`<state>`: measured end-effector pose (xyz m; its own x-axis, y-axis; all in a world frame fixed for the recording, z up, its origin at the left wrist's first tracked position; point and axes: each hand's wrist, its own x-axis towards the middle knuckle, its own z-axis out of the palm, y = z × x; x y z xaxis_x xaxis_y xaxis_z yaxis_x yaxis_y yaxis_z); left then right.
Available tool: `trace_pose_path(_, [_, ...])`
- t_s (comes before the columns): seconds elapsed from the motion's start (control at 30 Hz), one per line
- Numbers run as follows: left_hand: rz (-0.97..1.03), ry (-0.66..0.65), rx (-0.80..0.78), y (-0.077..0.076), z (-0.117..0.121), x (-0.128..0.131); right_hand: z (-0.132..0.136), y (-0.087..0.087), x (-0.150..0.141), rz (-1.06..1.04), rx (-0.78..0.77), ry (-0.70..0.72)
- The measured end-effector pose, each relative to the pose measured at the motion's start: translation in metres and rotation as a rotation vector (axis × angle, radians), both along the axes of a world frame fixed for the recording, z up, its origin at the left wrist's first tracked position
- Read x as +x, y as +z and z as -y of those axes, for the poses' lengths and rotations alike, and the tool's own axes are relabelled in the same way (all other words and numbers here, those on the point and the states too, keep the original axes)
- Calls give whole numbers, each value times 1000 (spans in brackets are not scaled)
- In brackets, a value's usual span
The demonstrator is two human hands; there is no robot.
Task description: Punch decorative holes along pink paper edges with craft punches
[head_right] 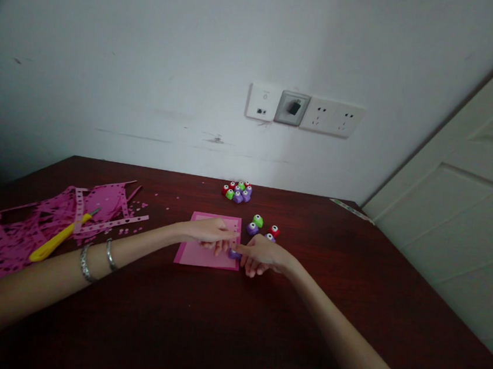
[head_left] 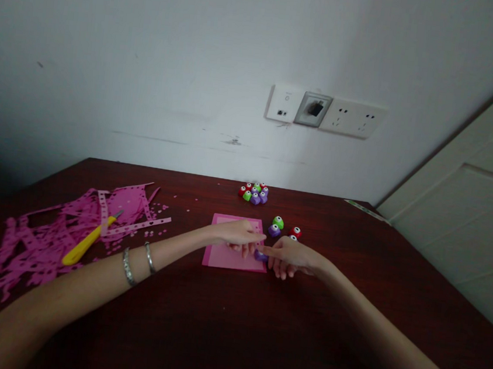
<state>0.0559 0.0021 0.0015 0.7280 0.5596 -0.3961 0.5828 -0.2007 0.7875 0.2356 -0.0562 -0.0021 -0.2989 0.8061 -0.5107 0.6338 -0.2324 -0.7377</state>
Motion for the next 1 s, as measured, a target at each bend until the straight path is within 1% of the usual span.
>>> trace_pose_path(0.13, [-29, -113, -113, 0, -3, 2, -3, -2, 0, 39, -44, -3])
trace_pose_path(0.3, [-106, -186, -322, 1, -14, 3, -10, 2, -1, 75, -158, 31])
trace_pose_path(0.37, [-135, -200, -372, 0, -20, 5, -14, 4, -1, 66, -202, 48])
trace_pose_path(0.53, [-171, -200, -393, -4, -25, 8, -20, 7, 0, 6, -329, 60])
trace_pose_path(0.8, [-129, -231, -413, -1, -17, 4, -22, 10, -7, 60, -325, 44])
trace_pose_path(1.0, [-140, -187, -400, 0, -14, 4, -19, 10, -7, 61, -268, 39])
